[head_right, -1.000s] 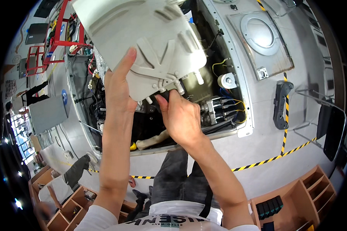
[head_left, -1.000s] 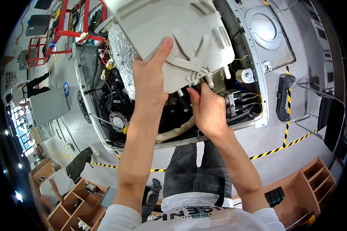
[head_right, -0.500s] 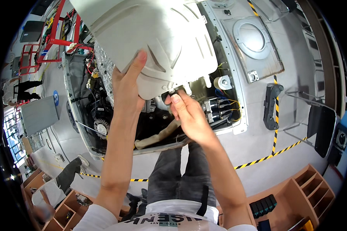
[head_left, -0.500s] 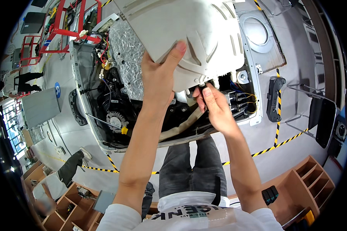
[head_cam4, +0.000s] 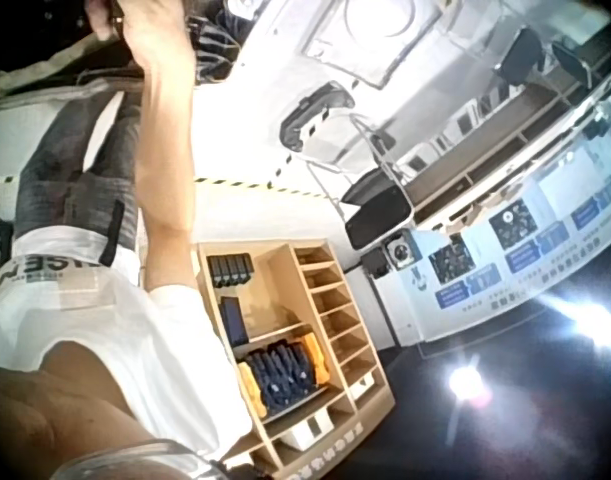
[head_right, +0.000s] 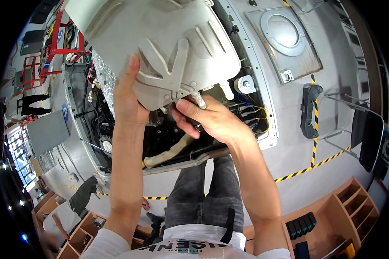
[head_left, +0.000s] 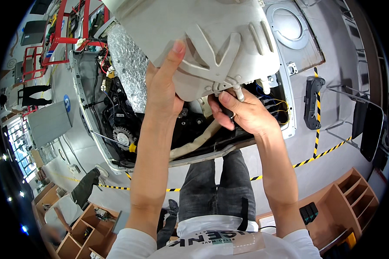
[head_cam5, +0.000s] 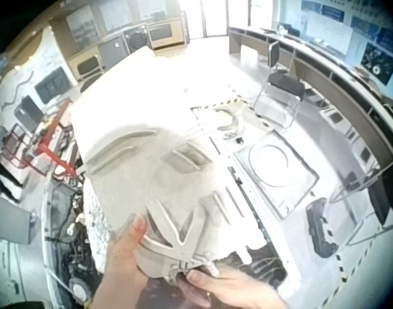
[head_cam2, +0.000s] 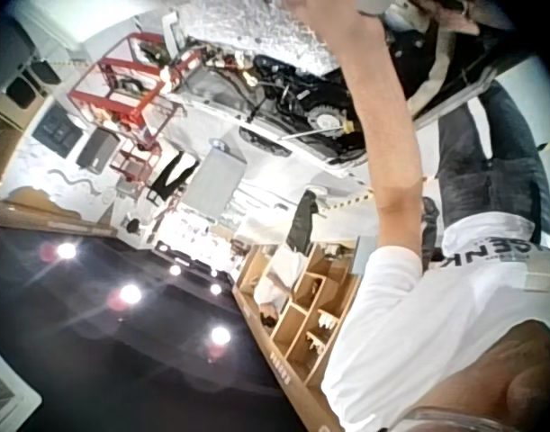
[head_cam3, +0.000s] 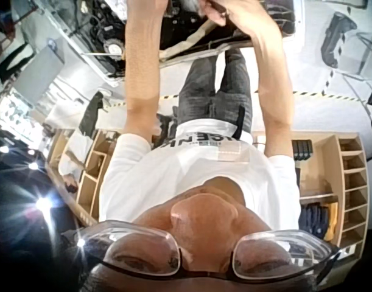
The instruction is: The person detaches a white plastic detergent dispenser from the internal components of a washing machine by hand, disconnecting several black rubber hoses and electrical connectors before lifting the dispenser out of the appliance.
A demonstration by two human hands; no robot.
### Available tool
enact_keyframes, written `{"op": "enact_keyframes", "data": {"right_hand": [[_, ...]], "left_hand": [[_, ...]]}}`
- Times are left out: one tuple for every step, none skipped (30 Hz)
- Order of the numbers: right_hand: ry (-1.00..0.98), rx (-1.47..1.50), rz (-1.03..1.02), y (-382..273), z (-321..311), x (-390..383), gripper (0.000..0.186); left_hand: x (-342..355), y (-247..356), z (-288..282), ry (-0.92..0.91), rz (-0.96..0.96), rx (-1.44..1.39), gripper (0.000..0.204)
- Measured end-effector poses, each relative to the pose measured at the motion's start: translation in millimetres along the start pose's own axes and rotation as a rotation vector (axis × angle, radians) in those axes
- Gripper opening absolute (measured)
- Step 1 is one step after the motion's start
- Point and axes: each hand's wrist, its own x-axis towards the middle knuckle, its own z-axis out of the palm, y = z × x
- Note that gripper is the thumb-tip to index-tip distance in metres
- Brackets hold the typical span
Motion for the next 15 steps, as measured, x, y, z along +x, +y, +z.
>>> {"op": "enact_keyframes", "data": {"right_hand": [[-0.021,0.01,0.016,-2,-3,-1,0.036],[0.003,0.032,0.02,-2,-3,-1,0.035],[0.024,0.056,0.025,-1,-1,-3,0.034],[0.045,0.08,0.029,0,1,-4,0.033],[0.086,0.067,-0.014,2,2,-4,0.033],[0.129,0.054,-0.057,6,2,-4,0.032],[0.172,0.041,-0.099,8,4,-5,0.032],[0.263,0.056,-0.105,9,11,-6,0.033],[0.271,0.08,-0.089,8,13,-8,0.033],[0.279,0.104,-0.073,8,14,-9,0.033],[0.287,0.127,-0.057,7,13,-9,0.033],[0.287,0.141,-0.054,6,13,-9,0.035],[0.288,0.154,-0.051,5,12,-9,0.037],[0.289,0.167,-0.047,4,11,-9,0.039],[0.289,0.18,-0.043,4,10,-8,0.041]], "left_hand": [[0,1,3,0.0,0.008,0.013,0.051],[0,2,6,-0.002,0.01,0.015,0.051],[1,3,8,-0.001,0.013,0.019,0.051],[1,3,10,0.0,0.016,0.022,0.051],[1,2,13,0.036,0.023,0.007,0.051],[2,-1,18,0.071,0.028,-0.01,0.051],[2,-3,22,0.106,0.034,-0.027,0.051],[0,-4,25,0.127,0.045,-0.024,0.051],[-2,-3,28,0.146,0.058,-0.02,0.05],[-3,-3,30,0.165,0.072,-0.017,0.05],[-3,-3,30,0.163,0.075,-0.016,0.049],[-2,-3,29,0.161,0.077,-0.015,0.047],[-3,-3,28,0.159,0.078,-0.015,0.046],[-3,-1,29,0.153,0.088,0.004,0.045],[-4,1,30,0.147,0.097,0.022,0.044]]}}
